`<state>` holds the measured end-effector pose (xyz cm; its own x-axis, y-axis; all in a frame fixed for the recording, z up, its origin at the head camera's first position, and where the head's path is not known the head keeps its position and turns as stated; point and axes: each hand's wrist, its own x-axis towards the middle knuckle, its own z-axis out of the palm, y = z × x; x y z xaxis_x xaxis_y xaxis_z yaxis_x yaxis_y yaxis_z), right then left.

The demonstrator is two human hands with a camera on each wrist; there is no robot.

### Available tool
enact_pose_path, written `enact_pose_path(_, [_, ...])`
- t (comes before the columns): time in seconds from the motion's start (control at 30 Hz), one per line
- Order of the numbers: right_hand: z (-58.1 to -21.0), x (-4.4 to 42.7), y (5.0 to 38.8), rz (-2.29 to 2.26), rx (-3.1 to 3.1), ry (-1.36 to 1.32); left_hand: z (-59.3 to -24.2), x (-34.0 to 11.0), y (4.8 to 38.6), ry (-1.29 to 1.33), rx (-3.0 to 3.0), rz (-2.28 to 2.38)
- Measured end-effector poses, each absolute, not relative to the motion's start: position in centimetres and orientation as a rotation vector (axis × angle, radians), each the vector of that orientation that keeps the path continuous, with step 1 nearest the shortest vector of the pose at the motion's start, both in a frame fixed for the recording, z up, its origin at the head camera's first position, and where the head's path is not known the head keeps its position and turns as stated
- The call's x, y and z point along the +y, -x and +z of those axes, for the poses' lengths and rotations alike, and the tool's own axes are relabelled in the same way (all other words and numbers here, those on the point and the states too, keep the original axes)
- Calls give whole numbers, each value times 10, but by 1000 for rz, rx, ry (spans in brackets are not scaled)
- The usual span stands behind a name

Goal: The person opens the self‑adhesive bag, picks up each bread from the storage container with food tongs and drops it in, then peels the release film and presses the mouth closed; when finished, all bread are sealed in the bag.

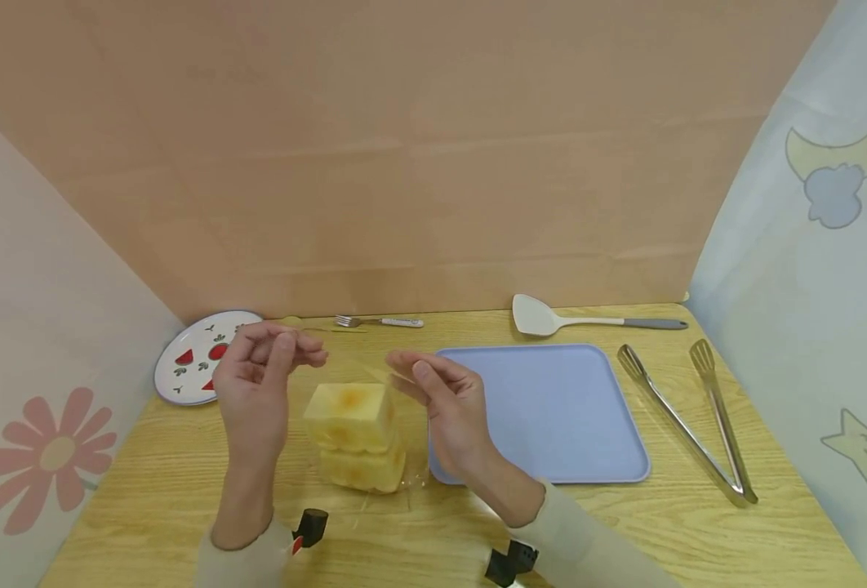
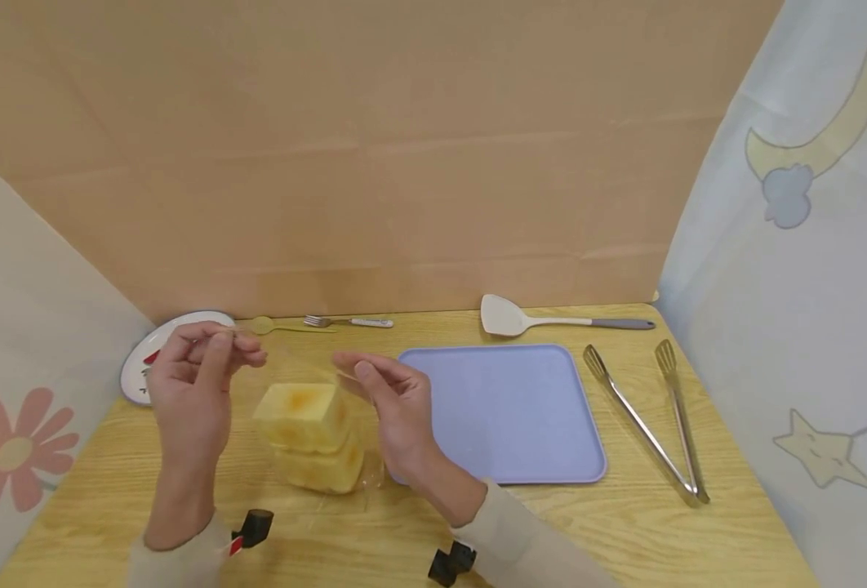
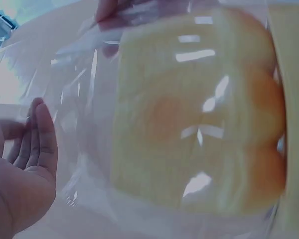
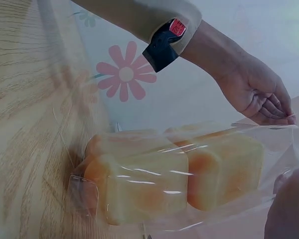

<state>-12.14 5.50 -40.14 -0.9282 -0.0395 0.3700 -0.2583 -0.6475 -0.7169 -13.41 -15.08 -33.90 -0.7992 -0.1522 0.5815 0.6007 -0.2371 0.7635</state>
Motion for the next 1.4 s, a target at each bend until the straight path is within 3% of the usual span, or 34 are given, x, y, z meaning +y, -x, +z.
enact_pose_path(0.23, [-401, 56, 122, 2712, -1249, -533, -336, -162, 129, 708, -1942, -1356])
enact_pose_path(0.53, [-401, 56, 122, 2708, -1265, -544, -335, -154, 124, 714, -2066, -691])
enact_pose_path(0.9, [-401, 56, 123, 2717, -1264, -523, -337, -170, 134, 568, -2082, -886])
enact_pose_path(1.4, [-399, 55, 122, 2727, -1286, -540, -343, -160, 134, 655, -2124, -1004])
